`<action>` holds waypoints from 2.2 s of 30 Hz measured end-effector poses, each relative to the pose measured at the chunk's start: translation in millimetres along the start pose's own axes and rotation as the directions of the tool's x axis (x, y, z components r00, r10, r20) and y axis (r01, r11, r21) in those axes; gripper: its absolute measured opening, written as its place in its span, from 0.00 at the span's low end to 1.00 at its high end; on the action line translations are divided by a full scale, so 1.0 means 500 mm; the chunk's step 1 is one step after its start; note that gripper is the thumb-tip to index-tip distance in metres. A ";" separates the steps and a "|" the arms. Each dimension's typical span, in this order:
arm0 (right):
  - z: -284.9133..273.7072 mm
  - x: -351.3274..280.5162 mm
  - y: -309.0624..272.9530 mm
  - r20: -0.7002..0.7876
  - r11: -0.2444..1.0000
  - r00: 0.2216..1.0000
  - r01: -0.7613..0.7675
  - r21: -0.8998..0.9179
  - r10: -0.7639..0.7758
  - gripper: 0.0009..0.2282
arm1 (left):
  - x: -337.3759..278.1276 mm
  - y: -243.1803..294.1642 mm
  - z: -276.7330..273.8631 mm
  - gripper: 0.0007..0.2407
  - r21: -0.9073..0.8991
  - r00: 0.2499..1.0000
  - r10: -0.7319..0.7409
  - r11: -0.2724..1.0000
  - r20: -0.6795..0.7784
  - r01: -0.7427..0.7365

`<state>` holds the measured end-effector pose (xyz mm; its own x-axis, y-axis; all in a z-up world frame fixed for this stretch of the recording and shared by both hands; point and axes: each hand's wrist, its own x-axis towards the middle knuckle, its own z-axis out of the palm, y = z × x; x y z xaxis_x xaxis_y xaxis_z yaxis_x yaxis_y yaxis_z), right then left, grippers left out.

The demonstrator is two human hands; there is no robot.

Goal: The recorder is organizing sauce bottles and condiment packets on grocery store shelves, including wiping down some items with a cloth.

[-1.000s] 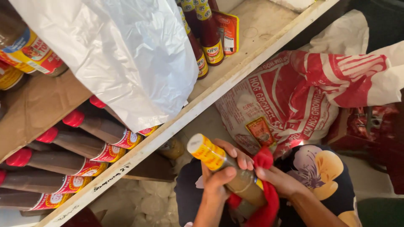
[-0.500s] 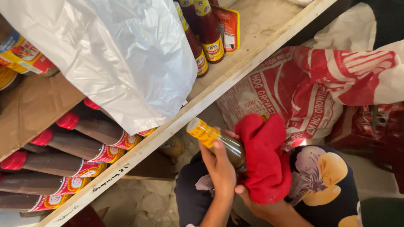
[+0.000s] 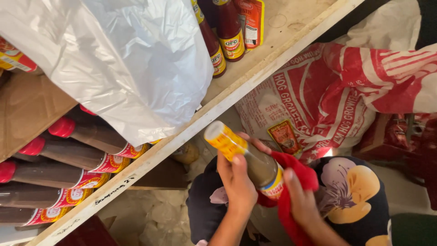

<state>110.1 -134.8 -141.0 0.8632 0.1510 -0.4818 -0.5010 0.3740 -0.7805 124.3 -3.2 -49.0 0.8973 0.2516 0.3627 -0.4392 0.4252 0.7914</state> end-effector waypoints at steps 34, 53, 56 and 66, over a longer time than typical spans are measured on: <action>0.023 -0.034 -0.032 0.309 0.553 0.658 0.749 -0.364 -0.687 0.27 | -0.060 -0.019 -0.040 0.19 0.466 0.989 -0.146 0.873 -0.031 0.144; -0.001 -0.041 -0.132 0.080 0.567 0.600 0.785 -0.248 -0.796 0.15 | -0.115 -0.046 0.003 0.20 0.590 0.884 -0.462 0.735 0.072 0.335; -0.007 -0.047 -0.126 -0.073 0.690 0.710 0.700 0.183 -0.700 0.21 | -0.104 -0.024 0.025 0.21 0.455 0.947 -0.295 0.866 0.126 0.209; -0.088 0.027 0.117 0.171 0.519 0.525 0.851 -0.083 -0.834 0.32 | -0.092 -0.035 -0.013 0.21 0.699 0.963 -0.107 0.708 0.247 -0.100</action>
<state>89.9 -151.2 -210.6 0.8818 -0.0760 0.4655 0.4689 0.2465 -0.8481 90.3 -16.5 -82.9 0.9223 -0.0176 0.3860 -0.3696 -0.3319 0.8679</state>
